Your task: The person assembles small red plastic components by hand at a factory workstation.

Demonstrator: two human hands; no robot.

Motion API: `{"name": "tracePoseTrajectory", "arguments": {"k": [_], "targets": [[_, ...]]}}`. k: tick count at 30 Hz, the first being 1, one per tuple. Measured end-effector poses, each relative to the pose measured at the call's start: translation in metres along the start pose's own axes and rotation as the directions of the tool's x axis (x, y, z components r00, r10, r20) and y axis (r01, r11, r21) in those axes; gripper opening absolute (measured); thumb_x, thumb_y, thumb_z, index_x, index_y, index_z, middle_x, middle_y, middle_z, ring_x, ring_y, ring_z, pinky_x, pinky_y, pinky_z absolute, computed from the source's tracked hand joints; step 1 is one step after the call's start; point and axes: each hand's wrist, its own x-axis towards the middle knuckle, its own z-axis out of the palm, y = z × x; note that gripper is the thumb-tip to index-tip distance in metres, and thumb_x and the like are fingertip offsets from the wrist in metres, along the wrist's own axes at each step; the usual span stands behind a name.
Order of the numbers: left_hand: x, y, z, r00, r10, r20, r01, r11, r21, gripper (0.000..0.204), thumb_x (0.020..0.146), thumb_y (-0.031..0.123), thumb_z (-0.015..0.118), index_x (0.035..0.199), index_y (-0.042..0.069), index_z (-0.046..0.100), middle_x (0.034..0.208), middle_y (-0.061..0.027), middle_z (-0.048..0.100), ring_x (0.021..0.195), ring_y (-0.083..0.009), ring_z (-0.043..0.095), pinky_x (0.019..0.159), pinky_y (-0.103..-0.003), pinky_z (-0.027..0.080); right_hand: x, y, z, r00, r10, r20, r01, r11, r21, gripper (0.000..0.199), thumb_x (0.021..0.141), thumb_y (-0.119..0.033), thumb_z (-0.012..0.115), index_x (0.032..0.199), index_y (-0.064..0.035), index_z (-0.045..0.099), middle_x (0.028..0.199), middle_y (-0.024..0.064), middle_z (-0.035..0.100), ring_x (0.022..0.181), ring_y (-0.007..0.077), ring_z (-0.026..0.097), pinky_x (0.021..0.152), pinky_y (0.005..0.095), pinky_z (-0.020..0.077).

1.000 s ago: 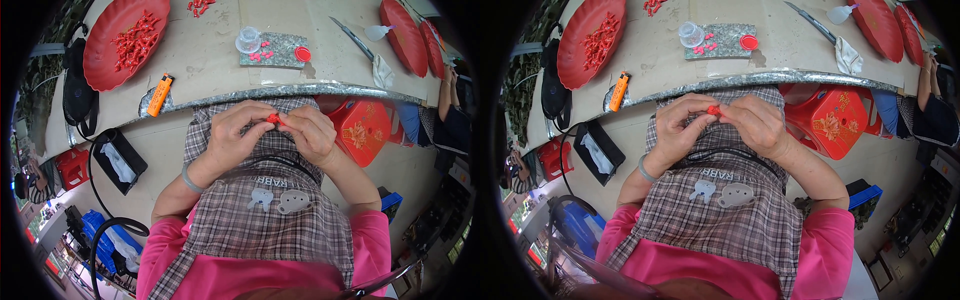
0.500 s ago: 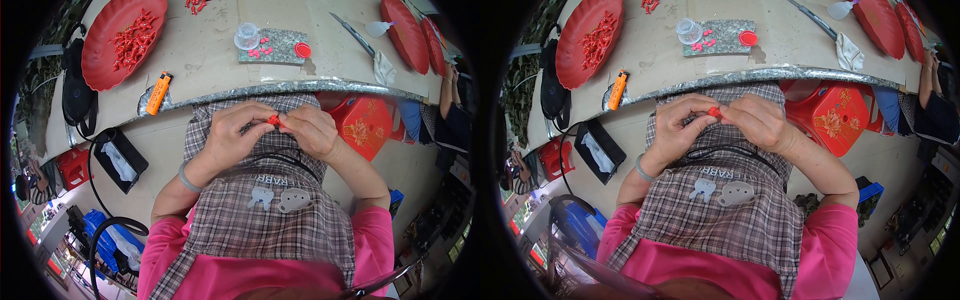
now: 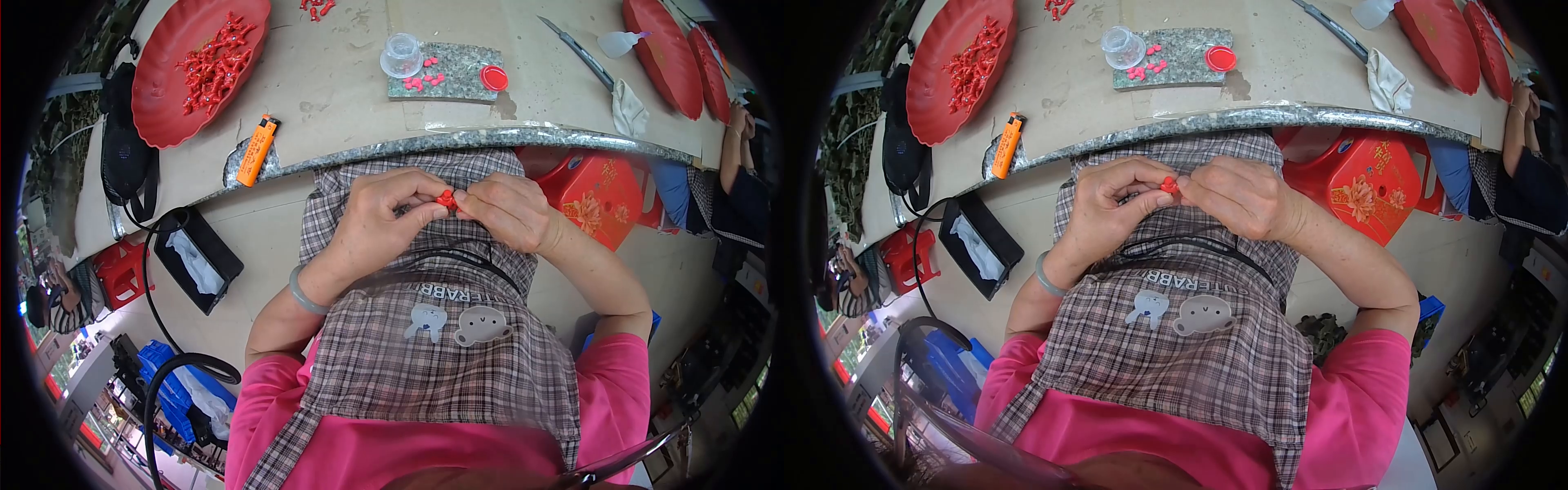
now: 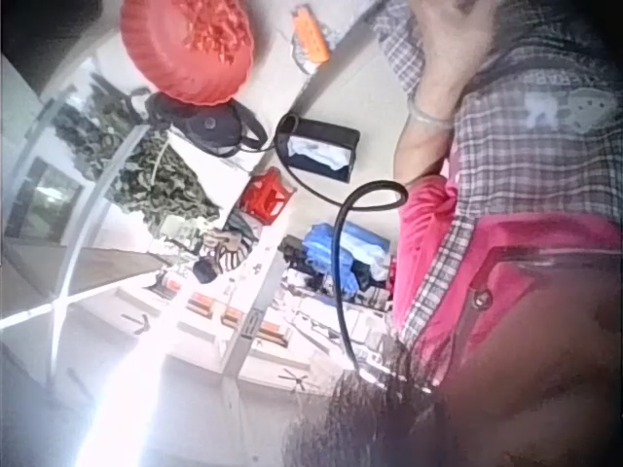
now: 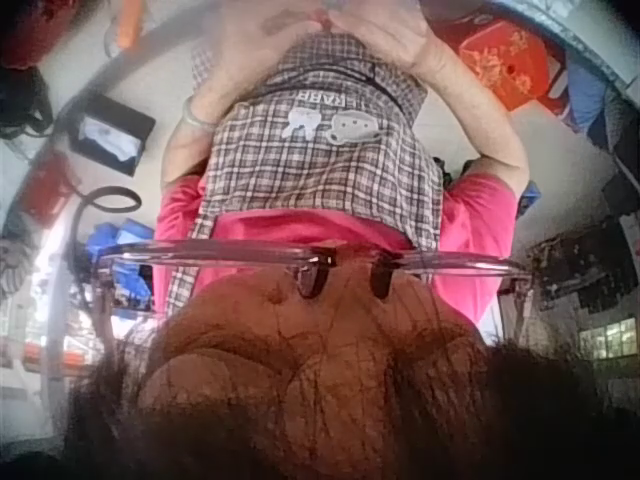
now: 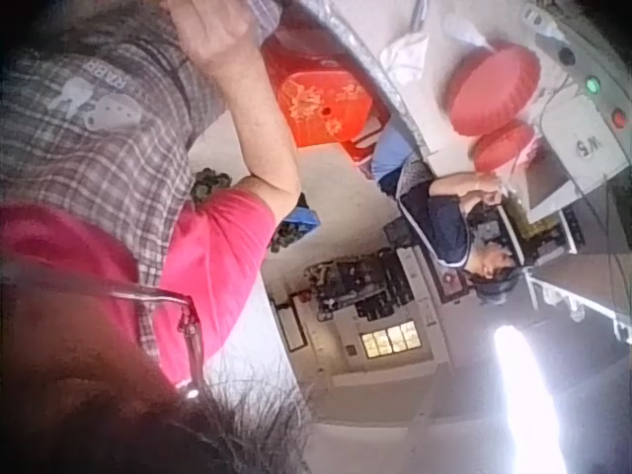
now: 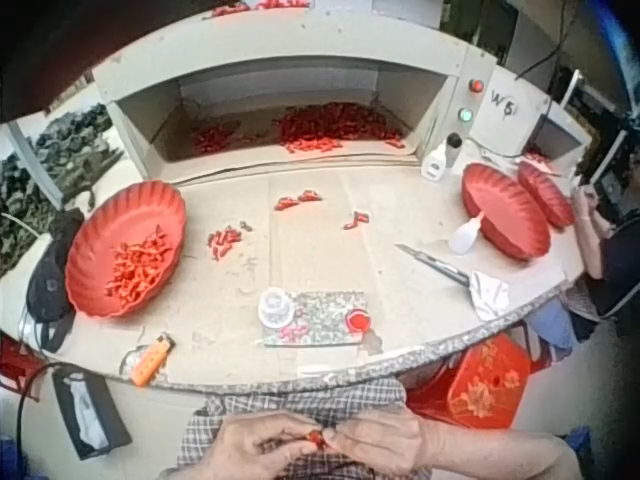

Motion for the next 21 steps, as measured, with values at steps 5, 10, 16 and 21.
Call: {"name": "tracePoseTrajectory", "arguments": {"k": [5,10,16,21], "targets": [[0.0001,0.0002,0.0002,1.000,-0.003,-0.003,0.003,1.000,0.007,0.015,0.080,-0.005,0.071,0.095,-0.004,0.069,0.091,-0.0124,0.071,0.082,-0.0201,0.071,0.073,-0.028,0.059,-0.0004,0.0008,-0.0012,1.000,-0.012,0.018,0.012,1.000,-0.014,0.028,0.071,-0.004,0.078,0.094,0.0078,0.067,0.079,0.0117,0.063,0.066,0.0218,0.065,0.053,0.0295,0.0535],[0.0001,-0.0025,-0.0001,1.000,-0.003,0.003,0.003,1.000,0.015,0.015,0.080,-0.004,0.071,0.095,-0.004,0.069,0.092,-0.0122,0.071,0.082,-0.0201,0.071,0.072,-0.028,0.059,-0.0011,0.0003,-0.0012,0.999,-0.005,0.039,0.007,0.999,-0.037,0.031,0.070,-0.005,0.078,0.095,0.0079,0.066,0.080,0.0109,0.063,0.068,0.0213,0.066,0.056,0.0291,0.0554],[0.0002,-0.0025,-0.0002,1.000,-0.010,0.004,0.010,1.000,0.017,0.014,0.081,-0.004,0.071,0.095,-0.004,0.069,0.092,-0.0122,0.071,0.082,-0.0199,0.071,0.072,-0.028,0.059,-0.0011,0.0008,0.0005,1.000,-0.007,0.013,0.007,0.999,-0.032,0.026,0.072,-0.004,0.080,0.092,0.0067,0.067,0.079,0.0120,0.064,0.063,0.0207,0.063,0.049,0.0286,0.0515],[0.0002,-0.0030,-0.0003,1.000,-0.019,0.008,0.019,1.000,0.001,0.014,0.081,-0.004,0.071,0.095,-0.004,0.069,0.092,-0.0124,0.071,0.083,-0.0197,0.071,0.073,-0.028,0.059,-0.0016,0.0008,0.0011,1.000,0.004,0.011,-0.004,1.000,-0.024,0.026,0.072,-0.004,0.080,0.093,0.0062,0.067,0.079,0.0119,0.064,0.063,0.0208,0.064,0.050,0.0286,0.0517]]}}
